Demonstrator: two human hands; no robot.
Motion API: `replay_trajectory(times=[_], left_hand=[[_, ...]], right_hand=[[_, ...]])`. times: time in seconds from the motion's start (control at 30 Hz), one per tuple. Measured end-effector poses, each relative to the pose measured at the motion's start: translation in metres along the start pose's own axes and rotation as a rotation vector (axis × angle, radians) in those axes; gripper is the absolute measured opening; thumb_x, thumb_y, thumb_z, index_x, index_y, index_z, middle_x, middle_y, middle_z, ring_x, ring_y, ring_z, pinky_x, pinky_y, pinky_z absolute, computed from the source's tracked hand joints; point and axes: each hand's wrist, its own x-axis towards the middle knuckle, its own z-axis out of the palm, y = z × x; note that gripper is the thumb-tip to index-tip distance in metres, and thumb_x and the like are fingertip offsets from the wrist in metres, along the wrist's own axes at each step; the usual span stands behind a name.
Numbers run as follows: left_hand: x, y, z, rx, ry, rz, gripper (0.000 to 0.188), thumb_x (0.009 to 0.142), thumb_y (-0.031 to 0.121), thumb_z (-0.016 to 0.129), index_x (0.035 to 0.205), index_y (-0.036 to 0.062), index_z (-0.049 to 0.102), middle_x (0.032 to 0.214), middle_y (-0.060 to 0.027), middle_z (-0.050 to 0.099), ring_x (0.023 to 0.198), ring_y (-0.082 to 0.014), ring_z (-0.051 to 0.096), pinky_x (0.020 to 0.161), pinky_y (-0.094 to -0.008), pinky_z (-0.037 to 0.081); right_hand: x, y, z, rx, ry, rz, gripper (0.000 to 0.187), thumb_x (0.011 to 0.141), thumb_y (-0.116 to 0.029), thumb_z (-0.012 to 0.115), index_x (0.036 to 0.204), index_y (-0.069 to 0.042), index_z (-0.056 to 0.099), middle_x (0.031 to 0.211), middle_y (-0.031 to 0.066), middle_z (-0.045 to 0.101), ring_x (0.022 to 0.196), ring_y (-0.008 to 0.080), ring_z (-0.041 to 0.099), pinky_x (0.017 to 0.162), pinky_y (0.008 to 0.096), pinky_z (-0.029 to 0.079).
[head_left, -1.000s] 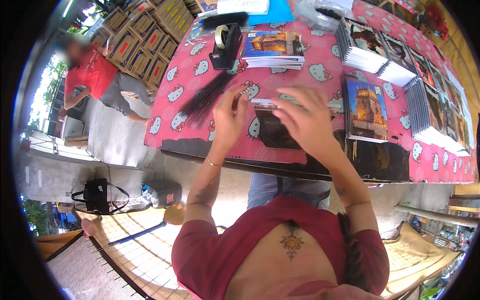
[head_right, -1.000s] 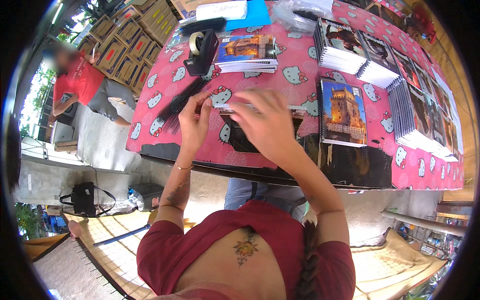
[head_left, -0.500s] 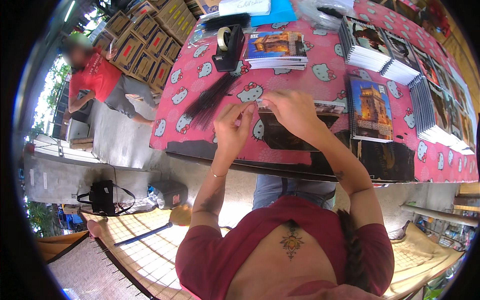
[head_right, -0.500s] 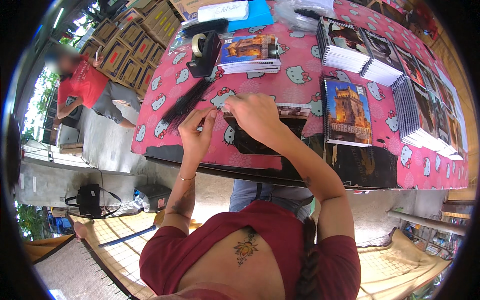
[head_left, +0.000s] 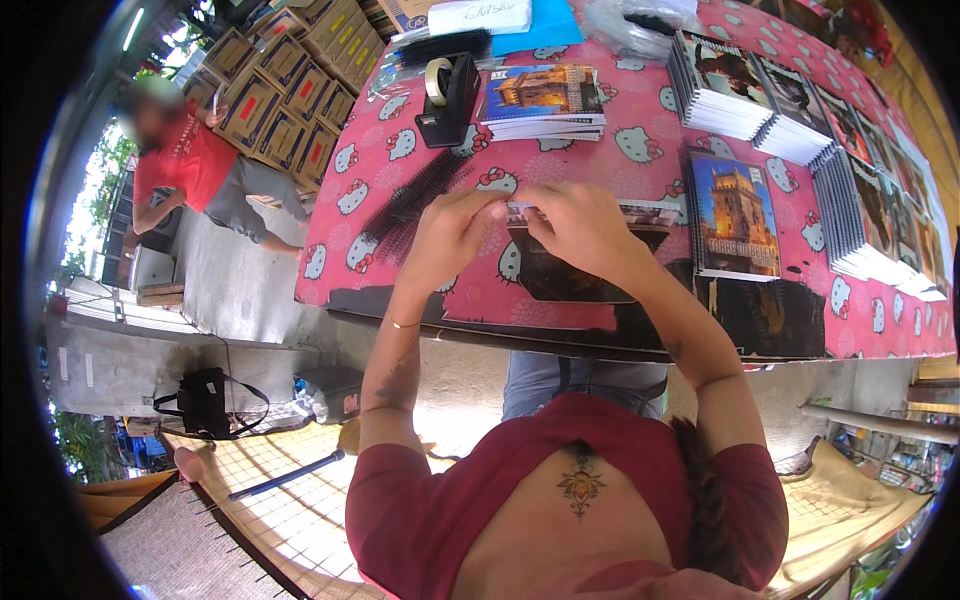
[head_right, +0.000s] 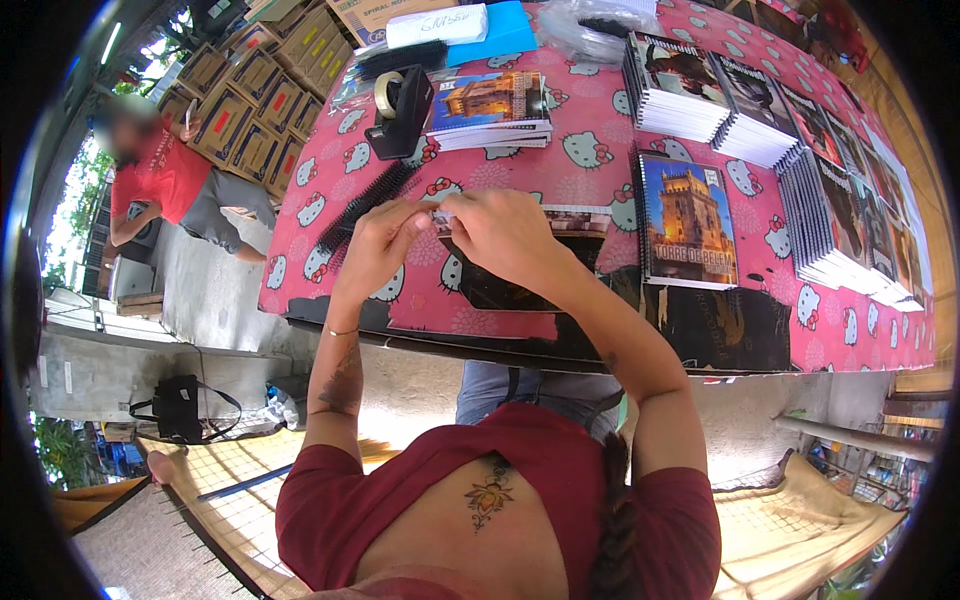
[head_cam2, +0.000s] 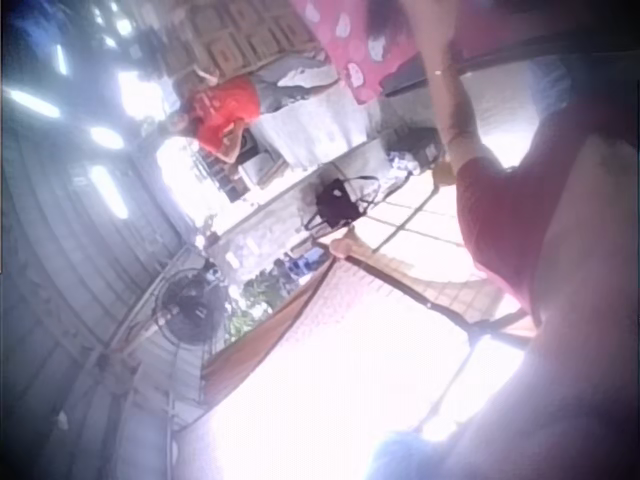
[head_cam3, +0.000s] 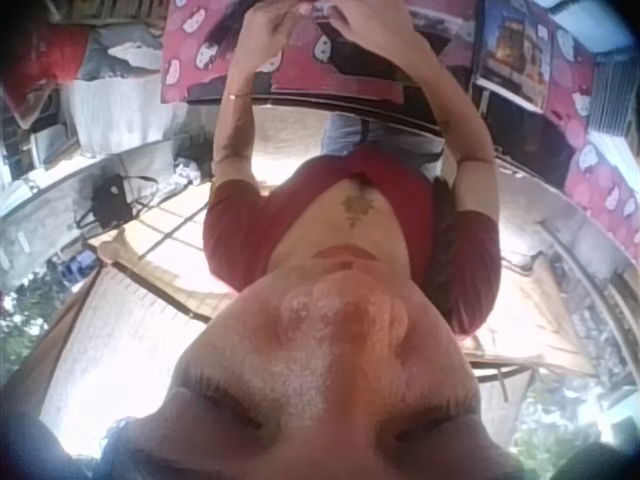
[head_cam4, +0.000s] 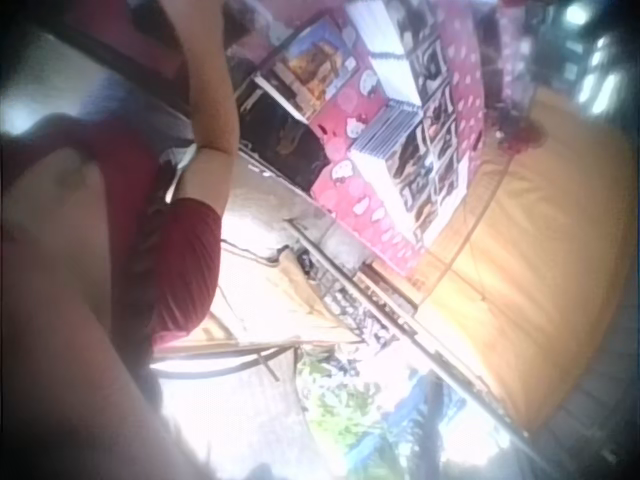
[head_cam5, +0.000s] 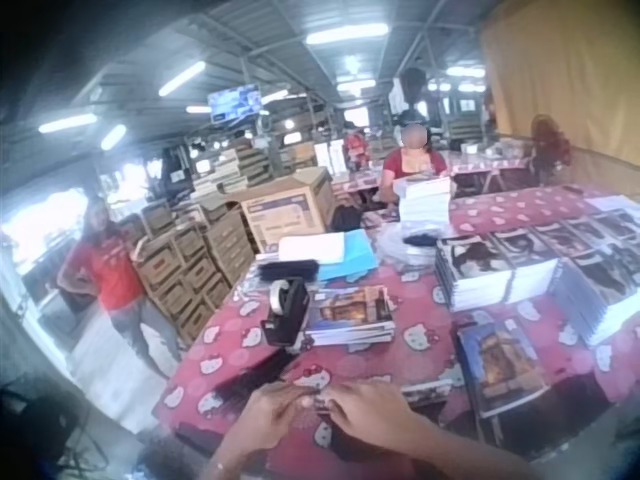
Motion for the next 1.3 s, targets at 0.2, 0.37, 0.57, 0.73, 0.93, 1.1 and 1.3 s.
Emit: replay_trajectory(times=[0.2,0.37,0.57,0.73,0.93,1.1,1.3], left_hand=[[0.007,0.003,0.002,0.018,-0.066,0.023,0.027,0.088,0.005,0.075,0.113,0.0012,0.066,0.087,-0.0127,0.063,0.069,-0.0251,0.06,0.061,-0.0332,0.048],[0.011,0.013,0.0,-0.041,-0.093,-0.055,0.016,0.092,0.013,0.071,0.105,0.0032,0.069,0.091,-0.0144,0.064,0.069,-0.0322,0.064,0.06,-0.0408,0.049],[0.015,0.017,0.006,0.044,-0.028,0.085,0.021,0.097,0.023,0.066,0.096,0.0019,0.065,0.09,-0.0144,0.062,0.072,-0.0348,0.064,0.061,-0.0445,0.05],[0.018,-0.001,0.008,0.135,-0.148,0.073,0.025,0.098,0.027,0.064,0.102,0.0027,0.062,0.102,-0.0143,0.062,0.084,-0.036,0.064,0.07,-0.0456,0.051],[0.002,0.024,0.046,0.65,0.081,0.117,0.06,0.102,0.049,0.048,0.131,-0.003,0.052,0.14,-0.0252,0.05,0.137,-0.0451,0.042,0.11,-0.0679,0.025],[-0.078,0.013,0.105,0.537,0.106,0.009,0.081,0.101,0.056,0.042,0.154,-0.0045,0.035,0.162,-0.0286,0.028,0.153,-0.0452,0.02,0.116,-0.072,0.009],[-0.056,0.028,0.099,0.652,-0.057,-0.046,0.084,0.098,0.056,0.049,0.152,-0.0068,0.036,0.16,-0.0289,0.031,0.152,-0.0436,0.023,0.116,-0.0705,0.009]], right_hand=[[-0.001,0.003,-0.01,0.095,0.004,0.034,0.016,0.086,-0.013,0.069,0.101,-0.007,0.065,0.092,0.0142,0.065,0.08,0.0381,0.066,0.066,0.0487,0.051],[-0.003,0.0,-0.017,0.006,-0.013,-0.047,0.012,0.087,-0.015,0.069,0.095,-0.006,0.067,0.095,0.013,0.065,0.078,0.0387,0.067,0.066,0.0493,0.053],[-0.02,0.003,-0.032,-0.088,-0.013,0.027,0.01,0.088,-0.016,0.068,0.095,-0.009,0.069,0.091,0.0094,0.066,0.078,0.0355,0.066,0.065,0.0469,0.051],[-0.013,0.012,-0.03,-0.041,-0.041,0.058,0.009,0.089,-0.016,0.065,0.094,-0.009,0.069,0.086,0.0108,0.068,0.077,0.0369,0.067,0.065,0.0485,0.05],[-0.008,0.018,-0.025,-0.042,-0.093,0.099,0.011,0.091,-0.017,0.062,0.09,-0.008,0.07,0.085,0.0122,0.069,0.078,0.0375,0.067,0.066,0.0493,0.051],[-0.008,0.014,-0.023,-0.064,-0.099,0.085,0.013,0.094,-0.018,0.061,0.097,-0.009,0.07,0.089,0.0126,0.07,0.081,0.037,0.068,0.067,0.0483,0.052],[-0.031,0.007,-0.056,-0.142,0.05,-0.037,0.018,0.09,-0.017,0.065,0.107,-0.012,0.07,0.087,0.0122,0.071,0.078,0.0364,0.07,0.067,0.0477,0.054]])
